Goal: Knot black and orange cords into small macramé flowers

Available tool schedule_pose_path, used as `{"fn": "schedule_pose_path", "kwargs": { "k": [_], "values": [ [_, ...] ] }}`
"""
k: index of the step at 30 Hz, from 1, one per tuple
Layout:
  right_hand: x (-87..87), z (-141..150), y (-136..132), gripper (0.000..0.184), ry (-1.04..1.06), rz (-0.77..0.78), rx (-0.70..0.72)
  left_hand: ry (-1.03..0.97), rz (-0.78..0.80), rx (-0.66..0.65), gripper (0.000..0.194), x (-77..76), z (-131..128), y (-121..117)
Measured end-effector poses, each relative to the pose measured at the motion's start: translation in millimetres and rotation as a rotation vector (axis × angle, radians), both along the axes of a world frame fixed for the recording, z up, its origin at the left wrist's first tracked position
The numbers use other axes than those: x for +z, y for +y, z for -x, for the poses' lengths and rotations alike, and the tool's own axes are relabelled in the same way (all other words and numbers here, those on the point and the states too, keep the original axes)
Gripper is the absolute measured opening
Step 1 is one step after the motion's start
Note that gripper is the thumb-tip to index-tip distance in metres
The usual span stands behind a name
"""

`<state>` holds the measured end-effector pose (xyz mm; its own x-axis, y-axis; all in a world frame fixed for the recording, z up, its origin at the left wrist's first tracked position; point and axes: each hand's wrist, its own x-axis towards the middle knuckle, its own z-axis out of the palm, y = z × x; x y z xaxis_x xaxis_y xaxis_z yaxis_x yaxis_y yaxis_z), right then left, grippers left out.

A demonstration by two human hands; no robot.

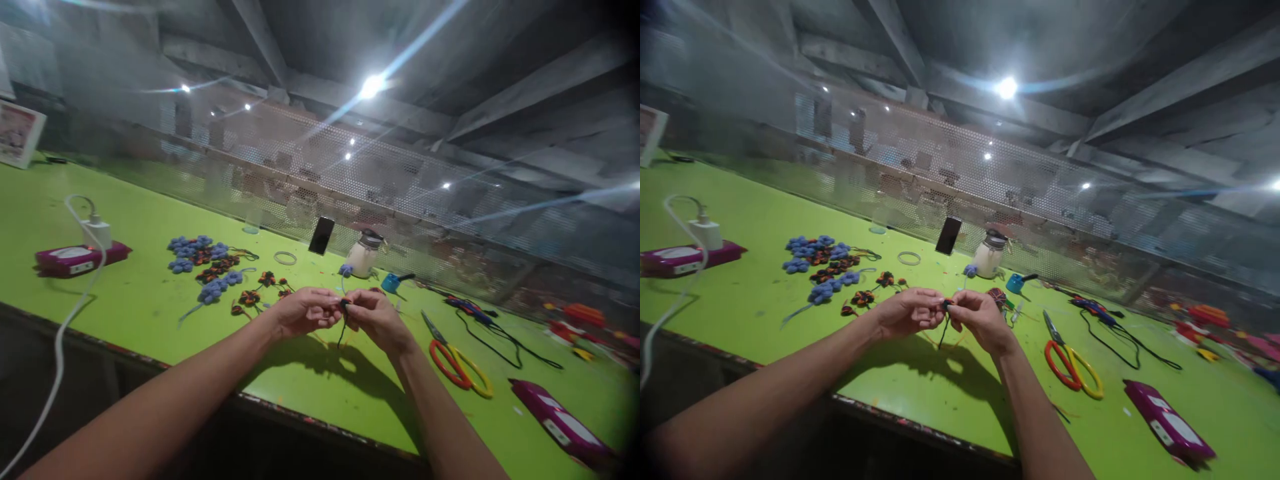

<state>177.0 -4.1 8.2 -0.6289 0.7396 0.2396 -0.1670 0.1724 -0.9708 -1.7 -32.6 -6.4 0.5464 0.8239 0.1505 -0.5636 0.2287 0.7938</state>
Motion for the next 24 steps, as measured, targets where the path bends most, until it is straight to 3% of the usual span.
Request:
{"fn": "schedule_pose_path", "kwargs": {
  "k": [4,9,18,24],
  "values": [
    [1.5,-0.6,0.5,0.018,-0.038,-0.019,-0.013,0.093,0.017,0.085,0.029,1.5,0.4,-0.4],
    [0.4,-1.3,2.3,0.017,-0.075,-0.059,-0.026,0.216,-0.068,0.155,0.023,-2.1,-1.3,2.4],
    [-5.6,-3.0,4.8,0.018,-0.001,0.06,0.044,0.031,-0.112,-0.04,0.016,-4.7,-2.8,0.4],
    [-8.2,-2.5,8.6,0.02,-0.011,0.084,0.019,0.109,-0.027,0.054,0.017,-7.1,-1.0,4.9]
  ]
}}
